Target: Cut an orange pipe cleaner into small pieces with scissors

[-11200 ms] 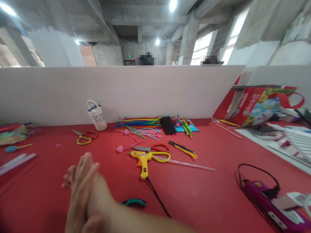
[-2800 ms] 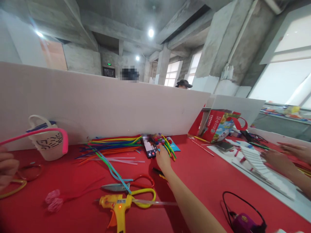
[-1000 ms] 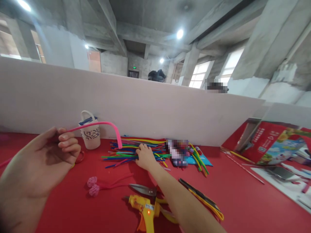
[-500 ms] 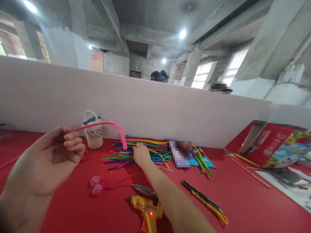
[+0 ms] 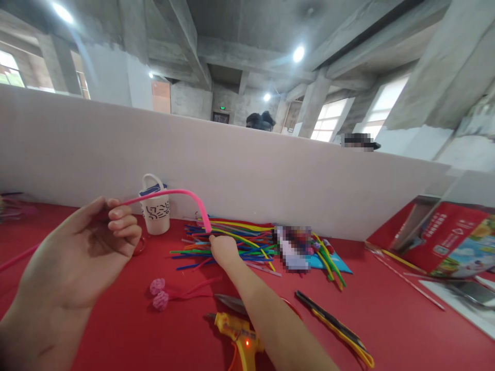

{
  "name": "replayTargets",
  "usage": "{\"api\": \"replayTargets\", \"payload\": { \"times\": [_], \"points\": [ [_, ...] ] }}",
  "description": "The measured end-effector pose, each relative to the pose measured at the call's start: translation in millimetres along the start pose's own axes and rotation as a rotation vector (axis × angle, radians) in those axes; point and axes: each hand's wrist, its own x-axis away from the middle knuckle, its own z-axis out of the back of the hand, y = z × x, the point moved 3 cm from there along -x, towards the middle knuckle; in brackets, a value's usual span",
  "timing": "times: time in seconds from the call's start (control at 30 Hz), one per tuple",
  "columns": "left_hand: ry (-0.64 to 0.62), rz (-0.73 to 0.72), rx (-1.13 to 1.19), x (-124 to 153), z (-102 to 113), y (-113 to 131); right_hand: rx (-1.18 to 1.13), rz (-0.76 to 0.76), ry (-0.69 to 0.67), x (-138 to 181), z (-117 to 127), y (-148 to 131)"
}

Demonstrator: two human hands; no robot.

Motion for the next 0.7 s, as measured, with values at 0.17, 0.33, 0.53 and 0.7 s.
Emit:
{"api": "replayTargets", "payload": {
  "times": [0.17, 0.33, 0.53, 0.7],
  "points": [
    [-0.013, 0.001, 0.001, 0, 1, 0, 0.002, -0.070, 0.048, -5, 3, 2],
    [-0.012, -0.003, -0.002, -1, 1, 0, 0.010, 0.044, 0.099, -3, 8, -2],
    [-0.008, 0.009, -0.003, 0, 1, -1, 0.059, 0.048, 0.136, -2, 11, -3],
    [0.000, 0.010, 0.002, 0, 2, 0, 0.062, 0.013, 0.105, -8, 10, 4]
  ]
}}
